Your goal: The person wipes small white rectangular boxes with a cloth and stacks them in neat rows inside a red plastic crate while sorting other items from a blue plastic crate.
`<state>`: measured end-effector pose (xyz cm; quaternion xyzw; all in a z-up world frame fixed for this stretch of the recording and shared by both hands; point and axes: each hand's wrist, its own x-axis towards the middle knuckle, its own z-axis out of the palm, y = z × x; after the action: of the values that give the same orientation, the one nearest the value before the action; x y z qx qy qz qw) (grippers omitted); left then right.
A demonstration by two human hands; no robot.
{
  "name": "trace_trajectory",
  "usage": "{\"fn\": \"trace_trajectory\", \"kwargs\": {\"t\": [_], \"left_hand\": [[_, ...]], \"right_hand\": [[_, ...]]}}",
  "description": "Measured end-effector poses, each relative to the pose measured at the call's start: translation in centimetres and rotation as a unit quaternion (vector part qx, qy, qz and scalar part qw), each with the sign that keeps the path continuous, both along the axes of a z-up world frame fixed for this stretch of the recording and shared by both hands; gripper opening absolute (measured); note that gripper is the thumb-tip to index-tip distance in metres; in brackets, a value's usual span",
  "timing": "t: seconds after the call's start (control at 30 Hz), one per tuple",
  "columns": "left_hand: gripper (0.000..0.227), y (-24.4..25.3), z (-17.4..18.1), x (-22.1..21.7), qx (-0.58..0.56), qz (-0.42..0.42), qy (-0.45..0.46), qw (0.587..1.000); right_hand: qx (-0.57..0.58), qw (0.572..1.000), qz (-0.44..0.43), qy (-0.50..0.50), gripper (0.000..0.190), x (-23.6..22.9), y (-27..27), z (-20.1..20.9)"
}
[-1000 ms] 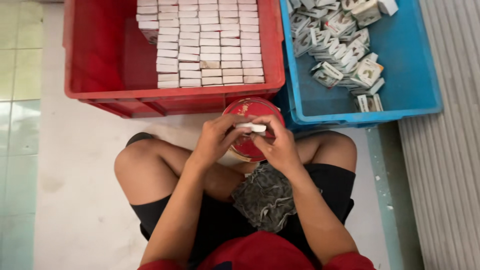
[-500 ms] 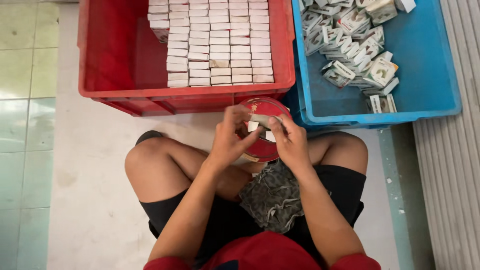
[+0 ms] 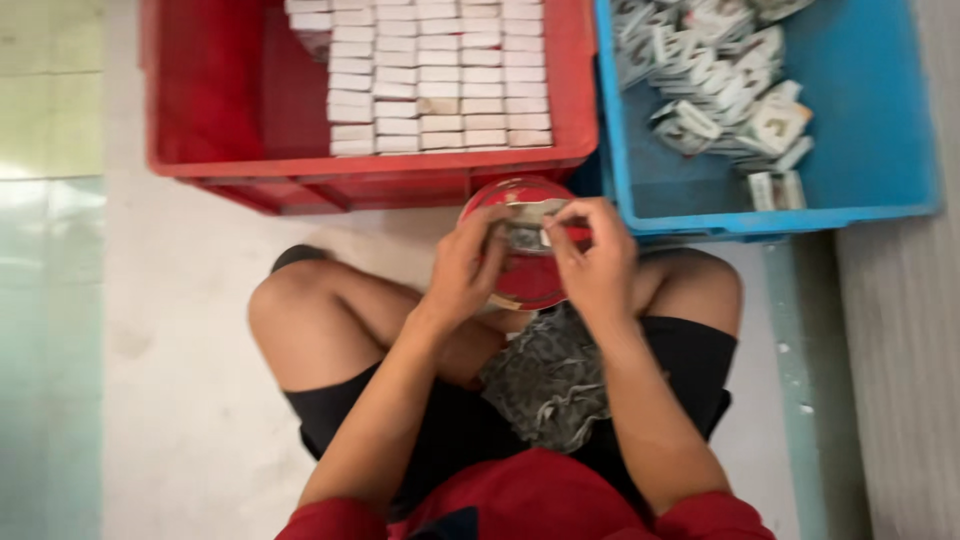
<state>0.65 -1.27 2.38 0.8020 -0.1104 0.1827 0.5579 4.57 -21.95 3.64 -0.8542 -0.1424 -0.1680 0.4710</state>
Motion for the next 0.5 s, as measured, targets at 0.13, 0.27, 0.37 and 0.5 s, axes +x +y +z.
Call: {"fn": "trace_trajectory", "kwargs": {"t": [0.13, 0.27, 0.37, 0.5], "left_hand": [[0.031, 0.0, -0.5, -0.1, -0.026, -0.009, -0.025, 0.999], [0.032, -0.6, -1.0, 0.1, -0.057, -0.019, -0.026, 0.998], [0.033, -0.6, -1.2, 0.3, -0.058, -0.018, -0.032, 0.998], [0.032, -0.4, -0.8, 0.0, -0.068, -0.022, -0.029, 0.997]], "right_hand": [[-0.066, 0.994, -0.009, 0.089, 0.044, -0.9, 0.4, 1.9], [-0.073, 0.974, -0.014, 0.216, 0.053, -1.1, 0.3, 3.3], [-0.116, 0.959, -0.008, 0.258, 0.049, -0.1, -0.3, 2.8], [-0.126, 0.967, 0.015, 0.220, 0.032, -0.3, -1.0, 4.4]]}}
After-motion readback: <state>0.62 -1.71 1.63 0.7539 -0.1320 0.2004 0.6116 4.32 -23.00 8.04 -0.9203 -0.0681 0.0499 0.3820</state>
